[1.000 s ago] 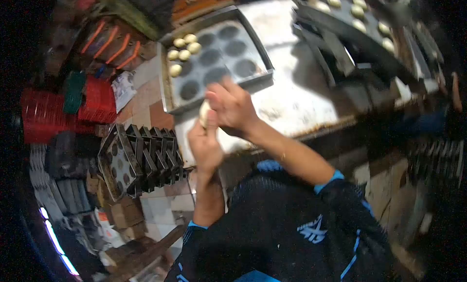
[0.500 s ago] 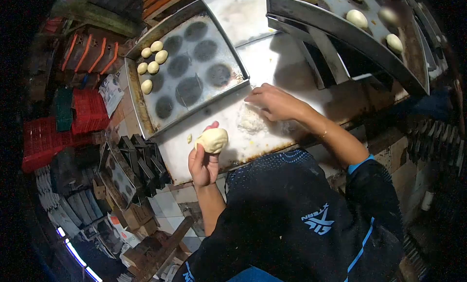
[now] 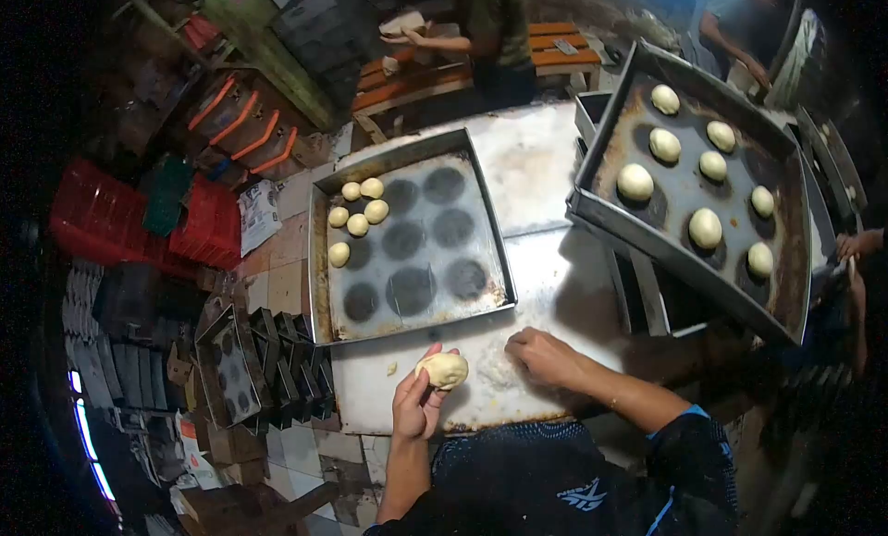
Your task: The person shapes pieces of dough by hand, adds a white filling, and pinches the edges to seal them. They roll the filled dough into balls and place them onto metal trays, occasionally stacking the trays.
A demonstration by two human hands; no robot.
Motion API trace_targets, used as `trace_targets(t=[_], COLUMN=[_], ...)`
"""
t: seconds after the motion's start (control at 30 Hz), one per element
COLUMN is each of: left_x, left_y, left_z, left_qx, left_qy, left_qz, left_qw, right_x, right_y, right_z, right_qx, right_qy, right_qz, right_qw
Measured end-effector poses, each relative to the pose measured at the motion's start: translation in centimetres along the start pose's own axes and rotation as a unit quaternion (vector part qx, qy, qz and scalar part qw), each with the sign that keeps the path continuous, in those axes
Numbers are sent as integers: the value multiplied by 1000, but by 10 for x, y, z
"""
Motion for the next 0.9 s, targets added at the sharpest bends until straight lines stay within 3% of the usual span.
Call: trace_targets(t=[0.1,0.2,0.3,0.37,0.43,0.47,0.57,0.63,0.7,0.9], left_x=[-1,3,3,5,7,8,17,22,18,12], left_y=[-6,-11,-13,-13,-11,-12,-27,-39,-48,-46], left_z=[1,2,2,4,10,14,34,46,50,55], left_qx=[-13,-24,-28,-39,-57,-76,-107,-86,-60,-72], left_qy=[0,4,-13,-15,-2,-2,5,13,-9,-45], left_qz=[-3,0,59,68,30,24,-3,-38,-61,-44], left_qw=[1000,1000,998,997,998,997,994,995,996,995], right_x=[-1,2,-7,-12,-24,-25,24,55,58,75], right_y=[-9,-20,-9,18,24,25,61,72,57,42], right_z=[-4,-6,-7,0,-6,-6,26,43,48,51], right_qx=[29,93,-5,-43,-102,-154,-278,-286,-239,-65], right_qy=[56,23,-23,-144,-251,-236,-87,-11,44,37], right_qz=[-45,-105,-32,131,317,358,240,122,35,-95], right_qw=[997,990,999,980,909,890,926,950,969,993])
Point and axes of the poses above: each hand's wrist, its own z-axis towards the middle knuckle, its own y-axis out of the back of the hand, x = y × z, the point moved 6 cm from there along z, towards the middle knuckle, and after that the axes turned 11 degrees about y, right-handed, at the moved point
